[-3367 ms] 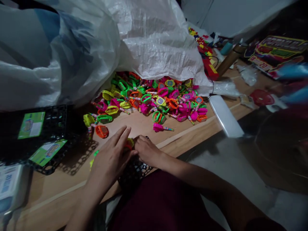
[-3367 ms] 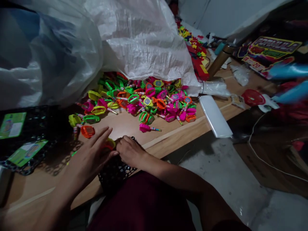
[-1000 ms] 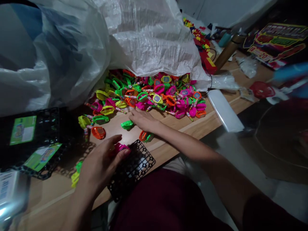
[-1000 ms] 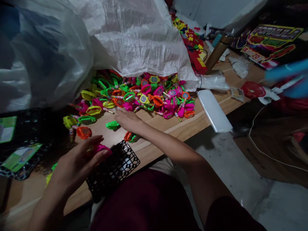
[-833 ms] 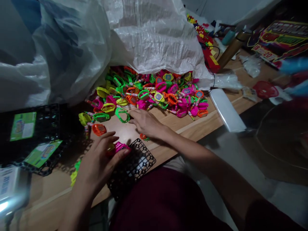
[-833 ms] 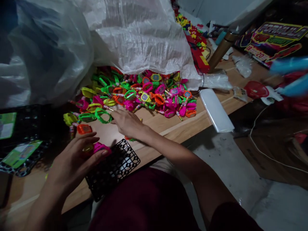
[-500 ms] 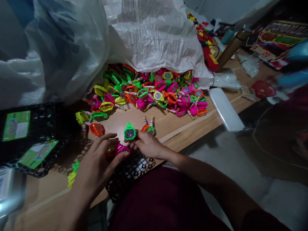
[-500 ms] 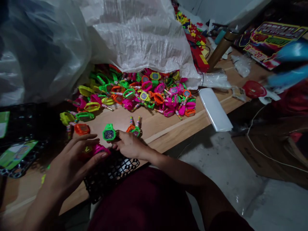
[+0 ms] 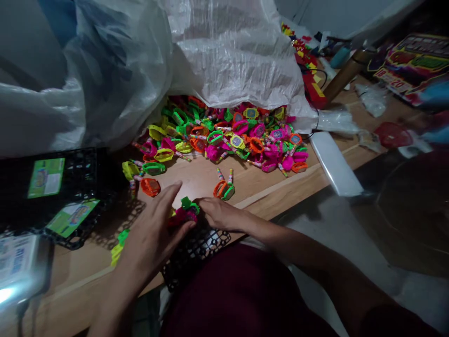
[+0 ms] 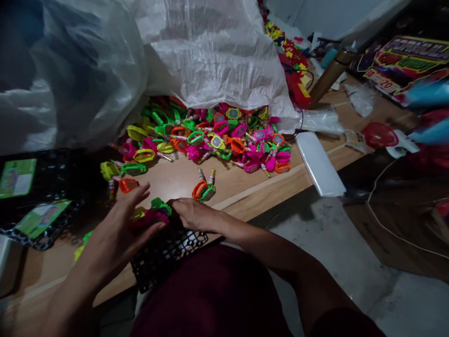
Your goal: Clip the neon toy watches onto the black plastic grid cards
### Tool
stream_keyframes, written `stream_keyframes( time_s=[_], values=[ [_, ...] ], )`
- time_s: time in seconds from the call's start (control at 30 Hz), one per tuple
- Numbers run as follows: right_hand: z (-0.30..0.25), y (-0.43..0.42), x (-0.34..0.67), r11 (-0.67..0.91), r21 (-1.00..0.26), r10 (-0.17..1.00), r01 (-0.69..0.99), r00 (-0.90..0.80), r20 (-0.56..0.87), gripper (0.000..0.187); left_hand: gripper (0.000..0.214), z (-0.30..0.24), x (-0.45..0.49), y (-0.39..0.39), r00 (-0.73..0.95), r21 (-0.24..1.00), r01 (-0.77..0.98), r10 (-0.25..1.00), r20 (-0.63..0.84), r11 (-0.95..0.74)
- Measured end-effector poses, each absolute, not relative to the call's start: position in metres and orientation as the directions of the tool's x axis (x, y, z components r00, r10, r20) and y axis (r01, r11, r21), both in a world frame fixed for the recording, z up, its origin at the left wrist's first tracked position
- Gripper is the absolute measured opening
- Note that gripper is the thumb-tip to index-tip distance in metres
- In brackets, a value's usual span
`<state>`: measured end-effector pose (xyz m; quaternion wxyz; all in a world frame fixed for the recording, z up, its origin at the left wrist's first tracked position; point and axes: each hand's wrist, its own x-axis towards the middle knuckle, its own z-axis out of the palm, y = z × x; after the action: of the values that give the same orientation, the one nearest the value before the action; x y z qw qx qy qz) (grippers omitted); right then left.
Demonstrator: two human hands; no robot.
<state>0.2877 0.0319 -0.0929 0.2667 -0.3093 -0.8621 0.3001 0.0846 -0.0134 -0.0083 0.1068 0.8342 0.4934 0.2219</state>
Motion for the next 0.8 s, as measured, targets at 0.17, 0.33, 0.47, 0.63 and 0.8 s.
stream_keyframes(
  time_s=[0.17, 0.33, 0.47, 0.63, 0.8],
  values=[
    [-0.059, 0.033, 0.313, 0.593, -0.723, 0.729, 0.354, -0.618, 0.296, 0.02, 0.053, -0.006, 0.086, -0.012, 0.53, 0.214, 0.788, 0.812, 0.243, -0.578],
    [-0.043, 0.057, 0.374, 0.602, -0.559, 0.798, 0.57, -0.451, 0.399, 0.027, 0.06, -0.004, 0.096, -0.011, 0.5, 0.237, 0.799, 0.83, 0.248, -0.552],
    [-0.064, 0.071, 0.403, 0.597, -0.409, 0.802, 0.69, -0.513, 0.305, 0.017, 0.063, -0.006, 0.106, -0.009, 0.394, 0.272, 0.853, 0.891, 0.225, -0.446],
    [-0.068, 0.056, 0.398, 0.511, -0.63, 0.859, 0.585, -0.355, 0.368, 0.009, 0.059, -0.007, 0.108, -0.009, 0.38, 0.309, 0.842, 0.893, 0.24, -0.442],
    [-0.065, 0.028, 0.357, 0.304, -0.903, 0.909, 0.304, -0.378, 0.178, 0.01, 0.06, -0.007, 0.106, -0.009, 0.388, 0.294, 0.845, 0.891, 0.235, -0.446]
  ],
)
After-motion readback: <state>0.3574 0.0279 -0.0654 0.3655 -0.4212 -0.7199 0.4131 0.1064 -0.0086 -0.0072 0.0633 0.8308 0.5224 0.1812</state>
